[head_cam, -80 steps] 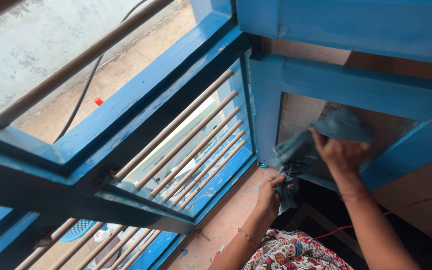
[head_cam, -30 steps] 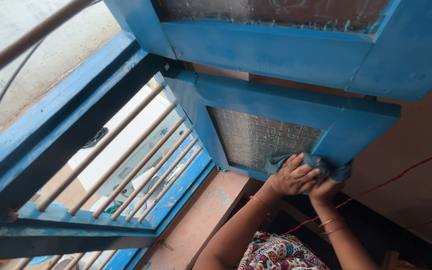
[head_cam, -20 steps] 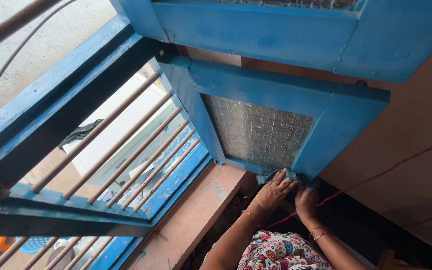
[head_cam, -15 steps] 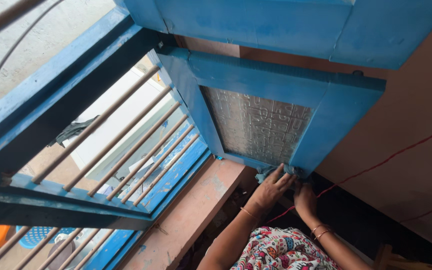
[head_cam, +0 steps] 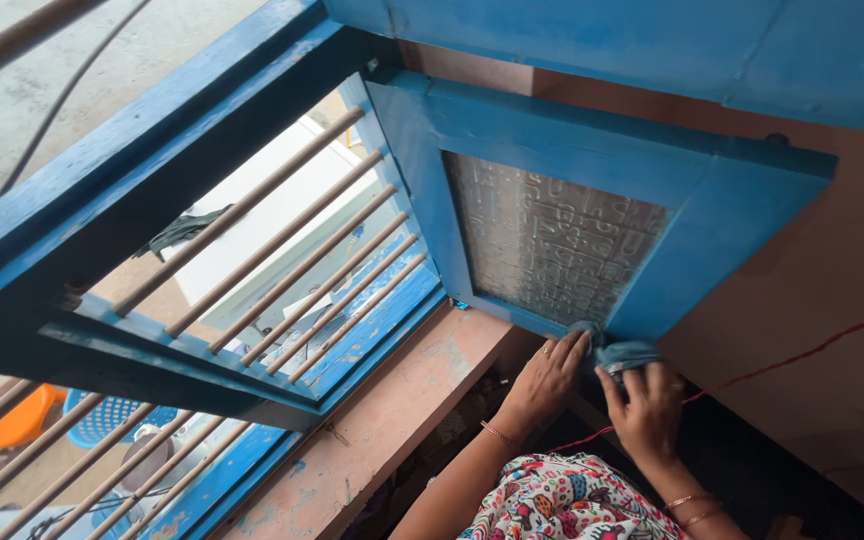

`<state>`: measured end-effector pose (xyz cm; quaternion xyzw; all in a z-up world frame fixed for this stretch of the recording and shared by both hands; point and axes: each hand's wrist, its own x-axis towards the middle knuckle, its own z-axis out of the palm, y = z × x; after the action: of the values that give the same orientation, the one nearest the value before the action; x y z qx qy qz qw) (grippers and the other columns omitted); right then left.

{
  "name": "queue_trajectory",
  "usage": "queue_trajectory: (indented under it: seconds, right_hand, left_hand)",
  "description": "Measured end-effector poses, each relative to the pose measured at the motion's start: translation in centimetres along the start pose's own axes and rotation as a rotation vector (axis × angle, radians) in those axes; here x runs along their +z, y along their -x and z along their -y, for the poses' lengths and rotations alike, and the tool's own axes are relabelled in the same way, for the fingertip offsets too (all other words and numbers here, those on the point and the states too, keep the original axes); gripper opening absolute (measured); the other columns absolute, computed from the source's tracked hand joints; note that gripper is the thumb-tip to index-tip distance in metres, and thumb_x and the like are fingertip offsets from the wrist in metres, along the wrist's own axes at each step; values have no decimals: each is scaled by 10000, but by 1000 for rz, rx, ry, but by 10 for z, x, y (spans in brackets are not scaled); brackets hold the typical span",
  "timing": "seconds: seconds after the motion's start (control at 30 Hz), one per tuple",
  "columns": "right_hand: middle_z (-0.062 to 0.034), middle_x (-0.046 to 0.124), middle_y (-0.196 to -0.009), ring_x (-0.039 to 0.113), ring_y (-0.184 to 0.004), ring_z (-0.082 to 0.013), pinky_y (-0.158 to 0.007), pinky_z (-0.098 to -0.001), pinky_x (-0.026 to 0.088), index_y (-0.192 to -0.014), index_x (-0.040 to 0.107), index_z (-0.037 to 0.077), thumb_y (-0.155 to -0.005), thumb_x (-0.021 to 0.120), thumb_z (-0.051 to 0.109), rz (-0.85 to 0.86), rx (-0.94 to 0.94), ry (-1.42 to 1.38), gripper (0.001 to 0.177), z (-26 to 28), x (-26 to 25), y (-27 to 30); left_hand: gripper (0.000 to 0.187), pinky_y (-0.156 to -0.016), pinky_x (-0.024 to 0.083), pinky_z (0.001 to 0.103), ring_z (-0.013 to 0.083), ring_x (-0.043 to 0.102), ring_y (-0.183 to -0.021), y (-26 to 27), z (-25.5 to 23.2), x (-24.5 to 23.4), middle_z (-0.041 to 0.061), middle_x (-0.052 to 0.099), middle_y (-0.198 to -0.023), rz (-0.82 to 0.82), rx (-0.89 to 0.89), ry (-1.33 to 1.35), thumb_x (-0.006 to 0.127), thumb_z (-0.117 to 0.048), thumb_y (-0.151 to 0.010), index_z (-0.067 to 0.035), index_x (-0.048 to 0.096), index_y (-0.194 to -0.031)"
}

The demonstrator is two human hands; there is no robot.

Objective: The person wipes the blue metal window frame and the textured glass pane with a cloth. They clean the horizontal bars and the surrounding frame, moving the cloth across different sections of the window.

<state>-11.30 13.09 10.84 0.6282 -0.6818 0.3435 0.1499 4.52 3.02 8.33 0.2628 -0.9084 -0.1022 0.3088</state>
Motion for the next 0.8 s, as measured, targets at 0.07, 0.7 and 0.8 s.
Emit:
queue_trajectory:
  seconds: [0.07, 0.7, 0.8]
  right_hand:
    - [-179, 571, -1128, 552, -1046, -370, -927, -493, 422, -1010, 701, 45, -941, 761, 335, -137, -59, 31, 304, 4, -14, -28]
    - [-169, 640, -1334, 563, -1288, -321, -1069, -522, 297, -1251, 733, 52, -1120, 523, 573, -373, -220, 476, 577, 137, 21, -276]
    - [-89, 679, -1197, 611, -1102, -241, -917, -447, 348, -1194, 760, 138, -1098, 554, 506, -300, -332, 399, 433, 168, 47, -293]
  left_hand:
    - [710, -1028, 487, 430, 356, 576, -1137, -22, -13, -28, 216, 520, -1487, -126, -1, 82, 660, -81, -855, 63, 422, -1508]
    - [561, -878, 515, 367, 240, 607, -1028, -115, 20, -178, 135, 578, -1176, -808, -565, 1701, 642, -60, -832, -78, 444, -1357]
    - [487, -895, 543, 326, 203, 652, -1034, -106, 50, -194, 112, 615, -1174, -862, -609, 1782, 610, -133, -880, -70, 497, -1349]
